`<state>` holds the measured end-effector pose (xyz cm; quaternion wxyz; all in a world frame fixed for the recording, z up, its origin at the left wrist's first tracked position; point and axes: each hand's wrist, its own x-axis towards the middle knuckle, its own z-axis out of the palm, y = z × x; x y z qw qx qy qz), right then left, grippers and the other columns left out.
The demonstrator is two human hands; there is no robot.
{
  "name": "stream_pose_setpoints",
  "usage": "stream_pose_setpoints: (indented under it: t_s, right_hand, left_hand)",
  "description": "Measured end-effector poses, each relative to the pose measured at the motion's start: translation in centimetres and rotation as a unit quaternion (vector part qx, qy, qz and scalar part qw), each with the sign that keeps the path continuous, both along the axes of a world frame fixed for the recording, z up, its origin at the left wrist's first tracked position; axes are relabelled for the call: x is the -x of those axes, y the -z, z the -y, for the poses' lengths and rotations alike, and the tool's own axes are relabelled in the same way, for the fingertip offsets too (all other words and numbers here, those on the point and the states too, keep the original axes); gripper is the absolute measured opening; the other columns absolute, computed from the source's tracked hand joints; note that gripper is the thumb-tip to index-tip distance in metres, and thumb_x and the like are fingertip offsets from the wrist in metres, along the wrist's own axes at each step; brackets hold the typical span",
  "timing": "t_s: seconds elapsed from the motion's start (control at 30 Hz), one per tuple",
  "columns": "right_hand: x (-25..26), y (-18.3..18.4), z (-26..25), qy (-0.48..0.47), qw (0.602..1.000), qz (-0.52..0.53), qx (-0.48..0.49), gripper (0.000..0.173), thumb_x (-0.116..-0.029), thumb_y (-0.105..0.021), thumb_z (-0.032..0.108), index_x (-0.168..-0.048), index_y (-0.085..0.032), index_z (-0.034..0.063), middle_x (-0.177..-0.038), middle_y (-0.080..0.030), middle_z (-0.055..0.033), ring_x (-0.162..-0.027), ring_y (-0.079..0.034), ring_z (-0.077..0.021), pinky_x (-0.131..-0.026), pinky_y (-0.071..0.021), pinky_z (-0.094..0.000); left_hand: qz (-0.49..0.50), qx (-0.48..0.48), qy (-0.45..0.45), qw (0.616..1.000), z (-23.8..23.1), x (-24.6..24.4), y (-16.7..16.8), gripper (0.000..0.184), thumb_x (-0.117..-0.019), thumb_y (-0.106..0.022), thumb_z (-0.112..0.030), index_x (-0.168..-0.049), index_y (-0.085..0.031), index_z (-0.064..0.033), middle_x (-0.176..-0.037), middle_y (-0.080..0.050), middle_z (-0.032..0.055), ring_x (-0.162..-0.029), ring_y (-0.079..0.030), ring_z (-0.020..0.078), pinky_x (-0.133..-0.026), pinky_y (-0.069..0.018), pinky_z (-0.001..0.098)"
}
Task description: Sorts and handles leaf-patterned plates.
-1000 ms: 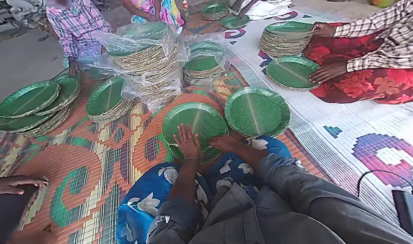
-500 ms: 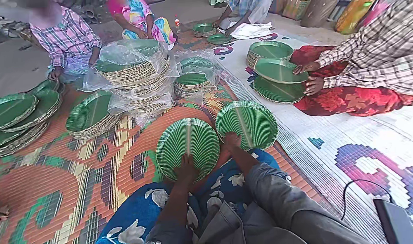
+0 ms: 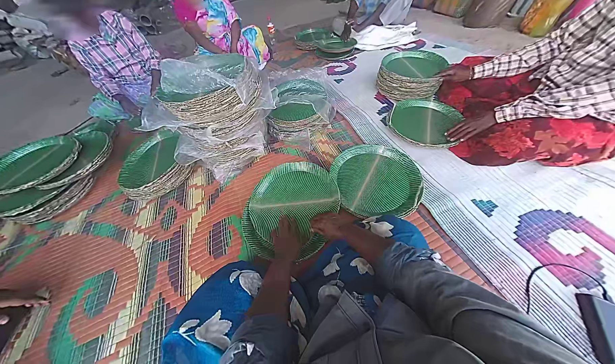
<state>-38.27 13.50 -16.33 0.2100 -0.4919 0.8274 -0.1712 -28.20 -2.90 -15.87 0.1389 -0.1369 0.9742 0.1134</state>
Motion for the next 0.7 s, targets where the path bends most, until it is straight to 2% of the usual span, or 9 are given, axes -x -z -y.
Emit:
stream_pose_setpoints:
  t_s: [0.03,0.07,0.13,0.17,0.23,0.37,0.5,0.6,0.7]
  right_hand:
    - [0.5,-0.2,-0.4,0.068,0.998,-0.014,0.008,0.046,-0.1125,-0.040,0.032,-0.130,-0.064,-0.0033,-0.139,-0.061,-0.0246,-0.134,-0.056,-0.0409,-0.113,-0.0396,-0.0584]
    - [1.0,-1.2,-0.7,0.152,0.988,-0.015,-0.013,0.049,-0.1123,-0.040,0.033,-0.139,-0.059,-0.0031,-0.150,-0.054,-0.0237,-0.143,-0.049,-0.0393,-0.118,-0.0346,-0.0564]
    - [2.2,-2.3,-1.2,0.302,0.950,-0.009,-0.083,0.052,-0.1110,-0.045,0.027,-0.154,-0.042,-0.0021,-0.162,-0.039,-0.0222,-0.151,-0.037,-0.0384,-0.120,-0.0294,-0.0585]
    - [2.7,-2.2,-1.4,0.354,0.928,0.014,-0.115,0.054,-0.1105,-0.045,0.023,-0.157,-0.036,-0.0024,-0.164,-0.035,-0.0228,-0.153,-0.032,-0.0389,-0.120,-0.0267,-0.0619]
    - [3.5,-1.9,-1.9,0.416,0.896,0.060,-0.140,0.051,-0.1114,-0.041,0.028,-0.152,-0.043,-0.0035,-0.160,-0.039,-0.0255,-0.152,-0.034,-0.0399,-0.118,-0.0299,-0.0632]
    - [3.3,-1.9,-1.9,0.396,0.898,0.078,-0.175,0.050,-0.1136,-0.034,0.032,-0.145,-0.053,-0.0020,-0.158,-0.042,-0.0265,-0.149,-0.038,-0.0423,-0.114,-0.0340,-0.0667]
    - [2.5,-2.4,-2.0,0.369,0.898,0.063,-0.233,0.044,-0.1031,-0.053,0.006,-0.146,-0.049,-0.0073,-0.159,-0.037,-0.0307,-0.146,-0.039,-0.0461,-0.110,-0.0406,-0.0631]
    - [2.3,-3.7,-2.0,0.394,0.885,0.057,-0.241,0.036,-0.1042,-0.051,0.008,-0.137,-0.056,-0.0070,-0.149,-0.050,-0.0284,-0.139,-0.050,-0.0433,-0.106,-0.0452,-0.0594]
    - [2.4,-3.7,-2.4,0.422,0.878,0.049,-0.219,0.036,-0.1047,-0.049,0.007,-0.138,-0.057,-0.0043,-0.147,-0.054,-0.0266,-0.138,-0.051,-0.0420,-0.108,-0.0422,-0.0617]
  left_hand:
    - [0.068,0.002,0.006,0.998,-0.2,0.0,0.2,0.068,-0.1095,-0.044,-0.041,-0.164,-0.022,-0.0062,-0.172,-0.011,0.0204,-0.160,-0.009,0.0372,-0.125,-0.0112,0.0625]
    - [0.101,0.006,0.011,0.995,-0.3,0.1,0.2,0.071,-0.1091,-0.044,-0.042,-0.165,-0.018,-0.0067,-0.172,-0.008,0.0201,-0.160,-0.006,0.0371,-0.125,-0.0105,0.0634]
    - [0.113,0.003,0.014,0.993,-0.4,0.2,0.2,0.072,-0.1088,-0.045,-0.042,-0.165,-0.017,-0.0065,-0.172,-0.007,0.0201,-0.160,-0.006,0.0372,-0.124,-0.0106,0.0645]
    - [0.113,-0.001,0.012,0.994,-0.4,0.2,0.1,0.073,-0.1086,-0.046,-0.042,-0.165,-0.017,-0.0071,-0.173,-0.007,0.0195,-0.160,-0.006,0.0364,-0.124,-0.0105,0.0642]
    - [0.117,-0.015,0.000,0.993,-0.2,0.4,0.0,0.075,-0.1075,-0.048,-0.044,-0.166,-0.015,-0.0094,-0.173,-0.004,0.0172,-0.161,-0.003,0.0340,-0.125,-0.0081,0.0644]
    - [0.108,-0.022,-0.022,0.994,0.0,0.5,0.1,0.077,-0.1058,-0.051,-0.045,-0.165,-0.018,-0.0093,-0.173,-0.007,0.0180,-0.160,-0.006,0.0352,-0.123,-0.0131,0.0663]
    - [0.113,-0.023,-0.036,0.993,0.0,0.6,-0.7,0.072,-0.1040,-0.055,-0.043,-0.162,-0.029,-0.0083,-0.170,-0.019,0.0210,-0.157,-0.020,0.0402,-0.117,-0.0273,0.0689]
    - [0.118,-0.015,-0.039,0.992,-0.2,0.4,-1.5,0.065,-0.1034,-0.058,-0.037,-0.157,-0.038,-0.0067,-0.165,-0.029,0.0222,-0.153,-0.028,0.0424,-0.112,-0.0359,0.0680]
    - [0.130,-0.017,-0.049,0.990,-0.2,0.4,-2.2,0.058,-0.1050,-0.055,-0.034,-0.155,-0.042,-0.0061,-0.163,-0.034,0.0208,-0.152,-0.030,0.0405,-0.113,-0.0384,0.0624]
